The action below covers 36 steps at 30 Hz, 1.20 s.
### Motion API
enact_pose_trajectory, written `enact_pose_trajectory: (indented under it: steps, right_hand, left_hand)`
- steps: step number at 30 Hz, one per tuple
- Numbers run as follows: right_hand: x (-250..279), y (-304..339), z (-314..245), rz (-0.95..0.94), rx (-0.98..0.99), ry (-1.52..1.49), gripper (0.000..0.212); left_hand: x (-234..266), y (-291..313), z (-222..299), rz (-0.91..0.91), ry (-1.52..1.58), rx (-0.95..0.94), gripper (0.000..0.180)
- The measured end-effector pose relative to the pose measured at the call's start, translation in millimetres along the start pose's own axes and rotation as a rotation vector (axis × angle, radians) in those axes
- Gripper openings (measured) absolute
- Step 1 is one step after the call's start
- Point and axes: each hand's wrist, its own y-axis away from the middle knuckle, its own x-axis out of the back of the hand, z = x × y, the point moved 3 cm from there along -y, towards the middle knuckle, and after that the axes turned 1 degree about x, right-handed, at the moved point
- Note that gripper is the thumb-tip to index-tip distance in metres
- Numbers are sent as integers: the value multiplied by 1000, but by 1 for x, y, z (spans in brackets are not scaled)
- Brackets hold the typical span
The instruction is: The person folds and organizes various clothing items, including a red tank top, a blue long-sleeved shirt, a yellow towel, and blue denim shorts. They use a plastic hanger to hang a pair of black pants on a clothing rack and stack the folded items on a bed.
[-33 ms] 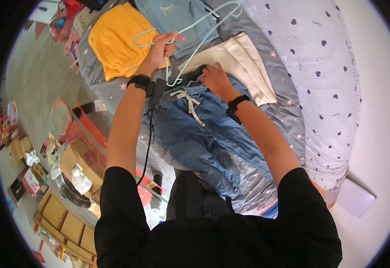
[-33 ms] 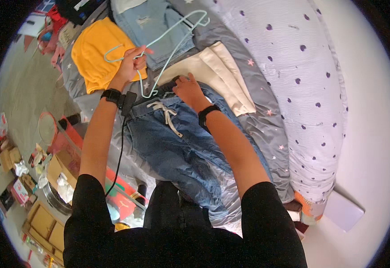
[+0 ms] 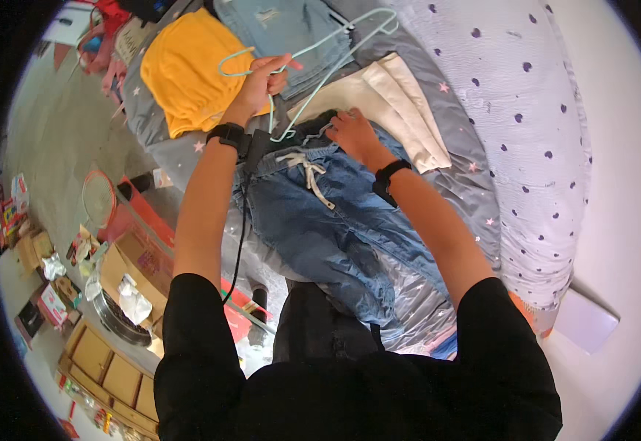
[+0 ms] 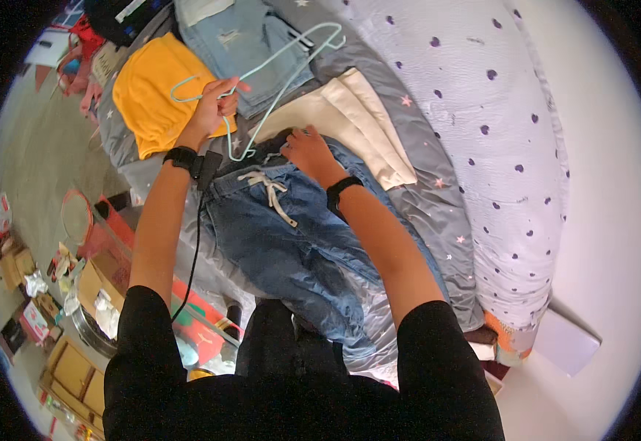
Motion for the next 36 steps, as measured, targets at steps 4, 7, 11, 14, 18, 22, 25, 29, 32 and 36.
enact_pose_trajectory:
  steps: [4,7,11,14,18,22,25,29,32,36]
  right_hand:
    - [4,39,18,67,-61,-124,17]
    - [9,57,32,197,-193,-232,13]
    - [10,73,43,246,-307,-261,13]
    - [10,76,45,153,-316,-234,15]
    - [17,73,48,188,-266,-205,18]
    - [34,62,44,241,-268,-177,18]
    - [28,53,51,96,-381,-368,21]
    - [-12,37,62,195,-629,-713,30]
    - [-27,27,55,180,-821,-651,25]
    - [-32,39,73,288,-1092,-828,17]
  left_hand:
    - [-21,-14,-25,-139,-12,126,33]
    - [1,9,-69,-41,-223,232,35]
    - [27,66,-82,-49,-69,293,37]
    - [25,94,-57,-15,122,187,35]
    - [11,104,-37,23,97,171,34]
    - [-14,95,-34,51,80,94,34]
    - [-25,84,-40,-18,68,109,33]
    - [-19,72,-62,-1,-201,178,34]
    - [0,77,-74,37,-277,278,36]
    - [8,86,-77,-9,-262,386,32]
